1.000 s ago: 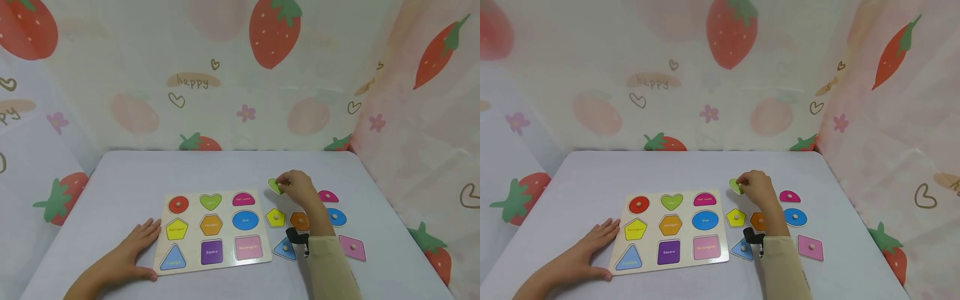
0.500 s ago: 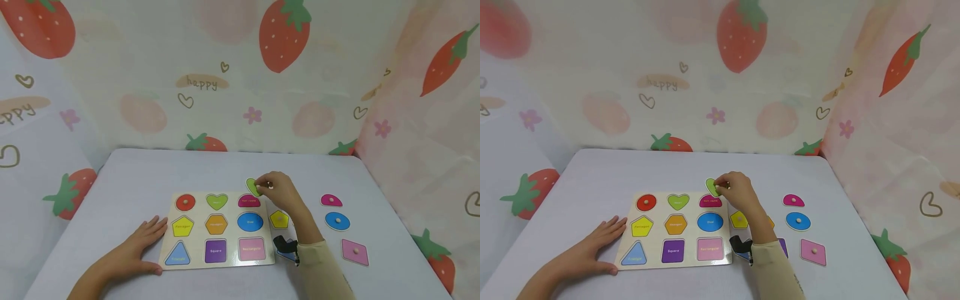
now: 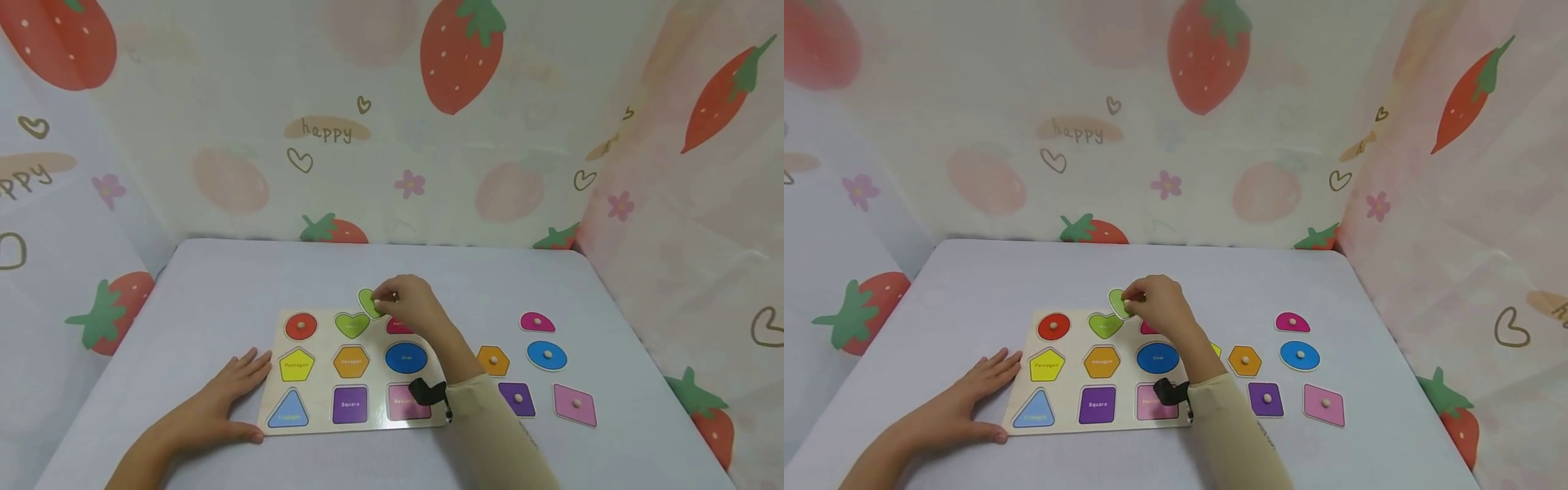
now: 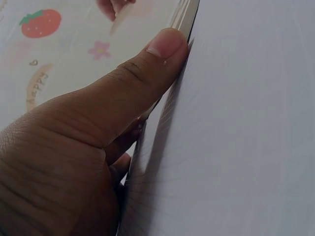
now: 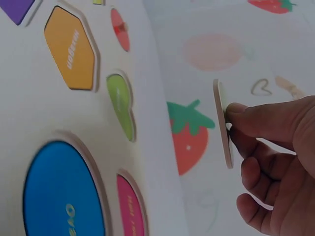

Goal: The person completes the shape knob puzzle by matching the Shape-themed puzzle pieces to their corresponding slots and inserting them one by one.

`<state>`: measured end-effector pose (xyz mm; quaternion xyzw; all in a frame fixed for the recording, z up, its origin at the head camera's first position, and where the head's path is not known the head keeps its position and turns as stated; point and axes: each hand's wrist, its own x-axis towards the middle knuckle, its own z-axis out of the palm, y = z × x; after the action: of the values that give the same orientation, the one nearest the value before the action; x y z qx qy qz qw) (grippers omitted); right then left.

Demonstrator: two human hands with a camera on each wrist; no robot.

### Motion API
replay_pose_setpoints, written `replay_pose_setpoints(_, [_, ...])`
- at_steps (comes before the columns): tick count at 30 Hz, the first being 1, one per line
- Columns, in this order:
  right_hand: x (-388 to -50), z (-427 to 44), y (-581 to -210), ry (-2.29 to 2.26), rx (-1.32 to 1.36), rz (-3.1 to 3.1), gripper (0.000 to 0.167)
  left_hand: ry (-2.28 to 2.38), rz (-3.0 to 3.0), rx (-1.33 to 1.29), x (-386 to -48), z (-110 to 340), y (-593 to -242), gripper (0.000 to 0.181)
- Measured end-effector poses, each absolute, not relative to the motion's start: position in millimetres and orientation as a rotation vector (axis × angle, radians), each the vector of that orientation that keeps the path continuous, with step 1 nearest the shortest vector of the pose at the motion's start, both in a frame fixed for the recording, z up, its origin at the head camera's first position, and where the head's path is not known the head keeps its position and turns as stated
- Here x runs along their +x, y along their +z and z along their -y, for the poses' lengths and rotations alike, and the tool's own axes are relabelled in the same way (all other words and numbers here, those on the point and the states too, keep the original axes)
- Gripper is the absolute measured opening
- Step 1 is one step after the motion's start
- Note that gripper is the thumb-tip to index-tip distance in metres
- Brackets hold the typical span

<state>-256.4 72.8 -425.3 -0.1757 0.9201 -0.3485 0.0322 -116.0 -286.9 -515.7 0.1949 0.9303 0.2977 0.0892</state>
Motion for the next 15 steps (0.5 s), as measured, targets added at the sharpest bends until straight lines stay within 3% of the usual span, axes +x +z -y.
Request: replay_pose_setpoints(15, [-266.7,-35.2,-455.4,-1.032,-0.460,-2.725,0.011,0.894,-2.755,0.577,-115.6,286.5,-514.7,0.118])
